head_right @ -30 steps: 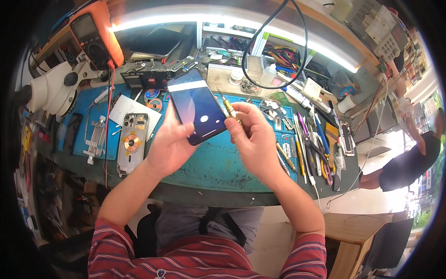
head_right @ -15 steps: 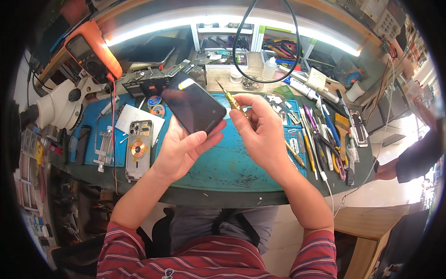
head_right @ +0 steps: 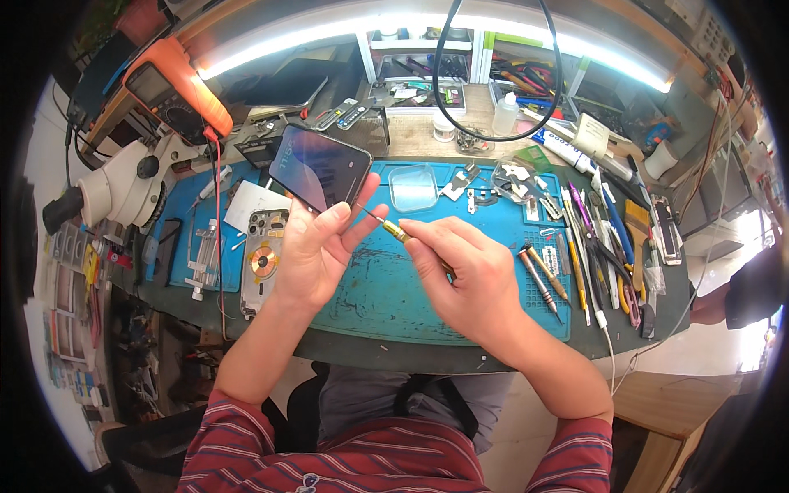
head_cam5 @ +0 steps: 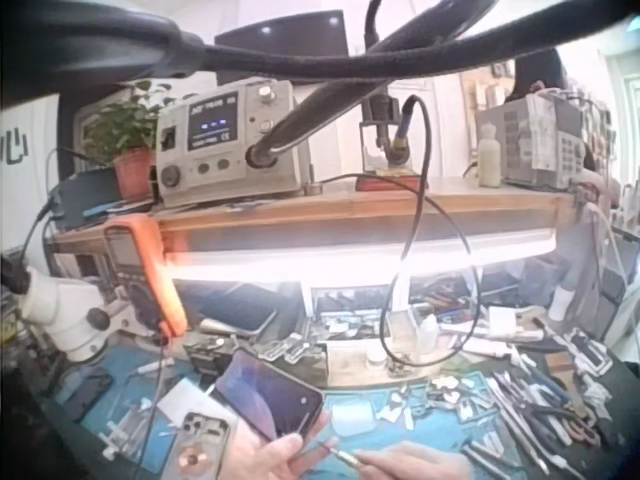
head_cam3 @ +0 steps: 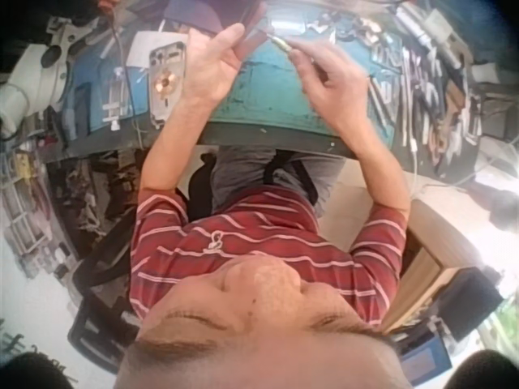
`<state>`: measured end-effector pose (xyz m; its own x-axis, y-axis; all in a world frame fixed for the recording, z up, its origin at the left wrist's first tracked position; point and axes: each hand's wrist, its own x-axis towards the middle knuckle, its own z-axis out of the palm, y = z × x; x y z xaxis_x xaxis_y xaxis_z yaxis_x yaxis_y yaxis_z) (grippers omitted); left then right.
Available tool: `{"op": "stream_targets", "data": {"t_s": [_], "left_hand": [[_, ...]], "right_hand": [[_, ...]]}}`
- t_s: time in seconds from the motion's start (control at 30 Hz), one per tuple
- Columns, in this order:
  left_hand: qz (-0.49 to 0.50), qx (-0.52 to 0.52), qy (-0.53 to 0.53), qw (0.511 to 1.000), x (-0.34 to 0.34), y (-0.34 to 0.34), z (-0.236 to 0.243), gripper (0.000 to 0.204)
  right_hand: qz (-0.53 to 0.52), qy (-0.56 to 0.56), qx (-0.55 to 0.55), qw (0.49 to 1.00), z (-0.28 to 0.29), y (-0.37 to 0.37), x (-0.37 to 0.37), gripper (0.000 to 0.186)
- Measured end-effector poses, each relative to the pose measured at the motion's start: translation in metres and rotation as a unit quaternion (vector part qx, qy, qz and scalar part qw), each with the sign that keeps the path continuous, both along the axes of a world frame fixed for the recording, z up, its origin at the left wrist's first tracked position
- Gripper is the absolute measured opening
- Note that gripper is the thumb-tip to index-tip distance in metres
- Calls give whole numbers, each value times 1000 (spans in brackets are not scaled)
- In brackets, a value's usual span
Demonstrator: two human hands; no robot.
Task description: The person uses a screwdriver to remove screws from a smartphone, then uses a prying tool to separate the screen from the frame. They test the device by turning it on and interacting with the touchscreen. The person then retrieves a phone case from a shelf and returns to the workbench to continue working on the phone.
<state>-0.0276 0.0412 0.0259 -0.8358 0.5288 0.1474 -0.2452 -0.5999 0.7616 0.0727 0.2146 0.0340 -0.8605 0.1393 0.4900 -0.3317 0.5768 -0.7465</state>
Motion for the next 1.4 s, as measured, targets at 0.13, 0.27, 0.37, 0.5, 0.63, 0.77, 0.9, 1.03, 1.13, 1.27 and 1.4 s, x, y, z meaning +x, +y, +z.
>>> {"op": "stream_targets", "data": {"t_s": [0.13, 0.27, 0.37, 0.5, 0.63, 0.77, 0.9, 1.03, 1.13, 1.27, 1.4], "left_hand": [[-4, -2, -3, 1000, 1, 1, 3, 65], [-7, 1, -8, 1000, 2, 1, 3, 66], [-4, 1, -6, 1000, 3, 1, 3, 65], [-6, 5, -6, 1000, 2, 1, 2, 64], [-8, 7, -6, 1000, 2, 1, 1, 62], [-5, 5, -9, 1000, 2, 1, 1, 61], [-10, 13, -7, 1000, 2, 1, 2, 59], [-14, 28, -12, 999, 2, 1, 2, 57], [-11, 15, -7, 1000, 2, 2, 1, 58], [-1, 3, 6, 1000, 3, 3, 1, 57], [18, -34, 31, 999, 5, 2, -2, 61]], "right_hand": [[4, -15, 2, 1000, -2, 3, 0, 19], [1, -7, 3, 1000, -3, 2, -1, 19], [0, -9, 4, 1000, -2, 2, -1, 19], [0, -3, 6, 1000, -3, 2, -2, 18], [-1, -5, 5, 1000, -2, 1, -2, 18], [-1, -8, 8, 1000, -1, 1, -1, 18], [-2, -11, 6, 1000, -1, 1, -1, 18], [-3, -8, 8, 1000, -2, 1, -1, 18], [-4, -7, 13, 1000, -1, 1, -2, 18], [-1, -5, 22, 1000, -1, 2, -2, 20], [-1, 21, 46, 999, 3, 2, -1, 25]]}}
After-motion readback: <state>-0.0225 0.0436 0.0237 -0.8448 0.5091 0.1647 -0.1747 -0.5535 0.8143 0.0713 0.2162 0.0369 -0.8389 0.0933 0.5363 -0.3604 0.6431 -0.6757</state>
